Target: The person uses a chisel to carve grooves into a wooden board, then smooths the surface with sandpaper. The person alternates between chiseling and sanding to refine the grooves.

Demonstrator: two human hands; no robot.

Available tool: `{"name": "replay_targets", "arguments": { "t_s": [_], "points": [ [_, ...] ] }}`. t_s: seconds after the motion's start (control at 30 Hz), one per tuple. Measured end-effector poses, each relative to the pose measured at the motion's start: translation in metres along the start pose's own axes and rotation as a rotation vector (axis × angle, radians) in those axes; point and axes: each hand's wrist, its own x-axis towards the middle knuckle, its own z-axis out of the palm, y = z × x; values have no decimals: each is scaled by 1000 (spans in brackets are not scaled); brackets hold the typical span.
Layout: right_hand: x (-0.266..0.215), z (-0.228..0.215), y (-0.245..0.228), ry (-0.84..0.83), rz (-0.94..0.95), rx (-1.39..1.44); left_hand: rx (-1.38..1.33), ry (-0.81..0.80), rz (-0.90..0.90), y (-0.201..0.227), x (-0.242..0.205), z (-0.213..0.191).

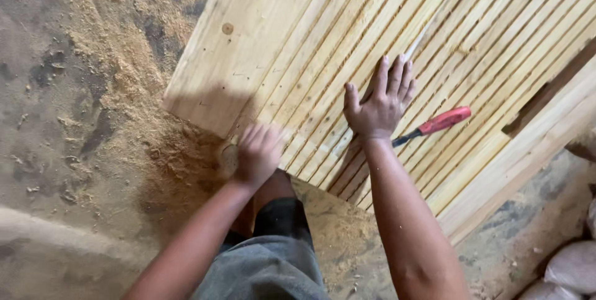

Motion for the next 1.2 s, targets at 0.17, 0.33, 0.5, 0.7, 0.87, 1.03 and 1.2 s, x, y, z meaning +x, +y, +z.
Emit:
{"name": "replay_targets", "arguments": {
  "t_s": [0.17,0.33,0.5,0.7,0.87,1.03,1.2],
  "points": [
    [3,-2,-5,-5,-17,-12,62,-23,16,-6,5,21],
    [1,-4,-5,3,7,9,55,11,76,-2,109,69],
    [4,-1,-4,17,6,47,0,63,75,-4,23,17],
    [4,-1,-5,20,5,7,48,21,43,-8,-7,23],
    [-4,1,0,18,-4,3,64,32,55,-6,112,88],
    [6,1,-4,48,-25,-12,-23,59,55,-16,45,51],
    [-5,1,3,20,-23,12,-12,-37,-33,-6,-21,14]
  ]
}}
